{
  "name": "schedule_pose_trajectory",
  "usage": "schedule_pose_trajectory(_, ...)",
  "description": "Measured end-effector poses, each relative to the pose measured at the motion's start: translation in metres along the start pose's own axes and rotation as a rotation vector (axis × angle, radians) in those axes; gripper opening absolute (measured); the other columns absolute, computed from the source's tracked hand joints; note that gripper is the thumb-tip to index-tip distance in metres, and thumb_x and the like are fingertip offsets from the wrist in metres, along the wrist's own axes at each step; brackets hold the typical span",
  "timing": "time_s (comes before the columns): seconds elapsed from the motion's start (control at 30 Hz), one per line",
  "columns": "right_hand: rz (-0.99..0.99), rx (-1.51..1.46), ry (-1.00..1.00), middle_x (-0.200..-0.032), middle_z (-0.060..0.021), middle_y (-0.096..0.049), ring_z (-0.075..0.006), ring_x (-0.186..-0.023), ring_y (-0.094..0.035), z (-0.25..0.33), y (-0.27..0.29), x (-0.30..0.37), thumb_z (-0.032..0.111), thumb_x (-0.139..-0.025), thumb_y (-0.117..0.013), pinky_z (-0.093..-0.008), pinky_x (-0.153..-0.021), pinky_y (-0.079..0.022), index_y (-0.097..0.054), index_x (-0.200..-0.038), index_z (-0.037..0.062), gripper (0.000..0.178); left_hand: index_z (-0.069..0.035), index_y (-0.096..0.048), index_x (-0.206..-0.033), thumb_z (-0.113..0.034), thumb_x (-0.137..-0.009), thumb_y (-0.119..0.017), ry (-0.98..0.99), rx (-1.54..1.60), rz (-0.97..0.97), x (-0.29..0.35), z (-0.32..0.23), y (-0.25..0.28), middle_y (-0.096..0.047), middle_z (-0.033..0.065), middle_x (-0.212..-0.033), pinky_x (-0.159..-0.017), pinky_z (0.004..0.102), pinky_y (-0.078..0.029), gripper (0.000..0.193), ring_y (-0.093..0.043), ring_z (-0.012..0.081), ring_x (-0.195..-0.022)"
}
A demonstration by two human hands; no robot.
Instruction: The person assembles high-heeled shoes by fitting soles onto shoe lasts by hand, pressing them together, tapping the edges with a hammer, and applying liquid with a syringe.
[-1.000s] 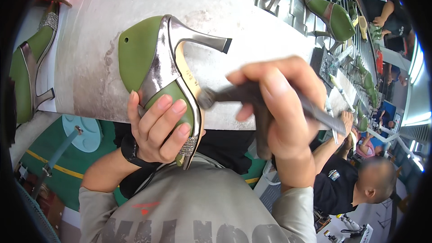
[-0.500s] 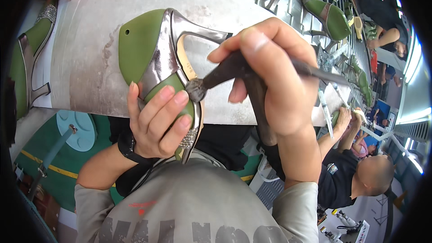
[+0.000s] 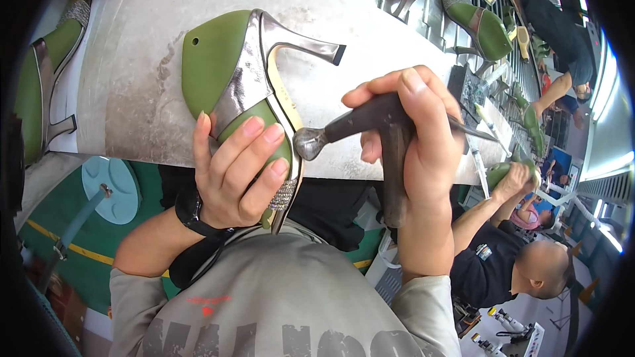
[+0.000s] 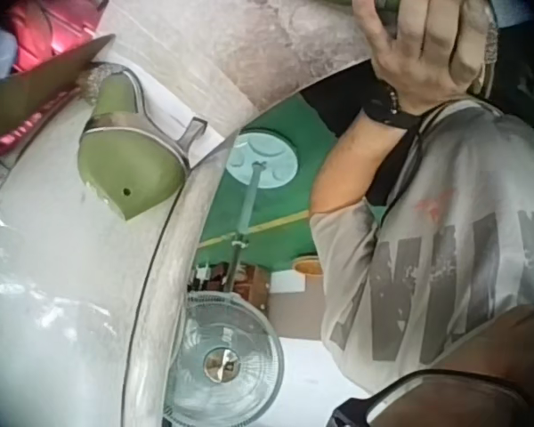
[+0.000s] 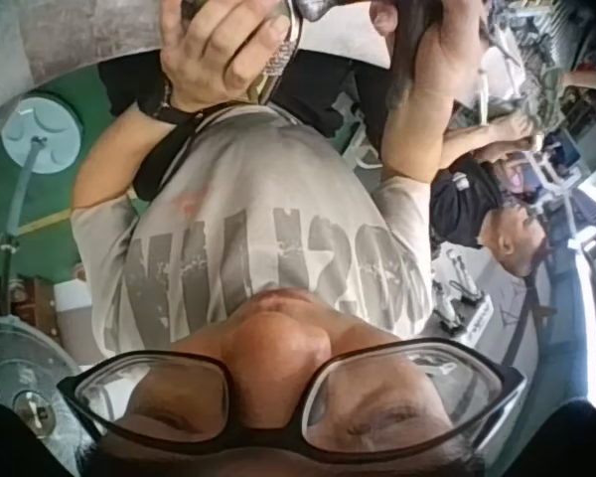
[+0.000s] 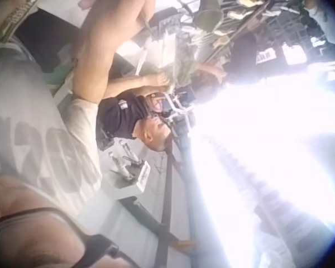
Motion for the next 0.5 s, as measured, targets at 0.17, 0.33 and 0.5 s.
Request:
schedule_pose_trajectory(0.17, -0.112, -0.097, 0.15, -0.092, -0.0264, -0.071, -0.0175, -0.055, -0.062, -0.012, 0.012, 0.048, 0.031, -0.109, -0.045, -0.0262, -0.048, -0.051, -0.057, -0.107, -0.0006, 0.034, -0.018, -0.051, -0.131, -0.024, -0.105, -0.062, 0.013, 0.009, 0.006, 0.001, 0.0, -0.002, -0.069, 0.0001, -0.13, -0.123, 0.0635, -0.03, 0.029, -0.064, 0.0181, -0.127)
schedule_pose_trajectory(0.33, -0.075, 0.177, 0.425, -0.1, -0.029, -0.069, -0.0188, -0.062, -0.066, 0.008, -0.011, 0.091, 0.04, -0.11, -0.051, -0.0281, -0.057, -0.058, -0.053, -0.114, -0.0021, 0.042, -0.017, -0.051, -0.131, -0.022, -0.104, -0.062, 0.001, 0.02, 0.023, 0.0, 0.0, -0.001, -0.069, 0.0019, -0.131, -0.123, 0.0641, -0.03, 0.029, -0.064, 0.0198, -0.128)
schedule_pose_trajectory(0.5, 0.084, 0.173, 0.379, -0.109, -0.0328, -0.067, -0.0236, -0.071, -0.071, 0.016, -0.013, 0.088, 0.028, -0.106, -0.062, -0.032, -0.066, -0.063, -0.052, -0.121, -0.0042, 0.037, -0.017, -0.052, -0.129, -0.018, -0.103, -0.063, 0.023, 0.001, 0.046, -0.006, -0.001, -0.008, -0.069, 0.0051, -0.133, -0.121, 0.0656, -0.032, 0.028, -0.064, 0.0245, -0.128)
Point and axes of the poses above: each hand's wrist, its own x-axis away from the middle knuckle, its own y-axis out of the back of the hand, z = x × y, the point moved 7 cm from there along -x, towards the middle knuckle
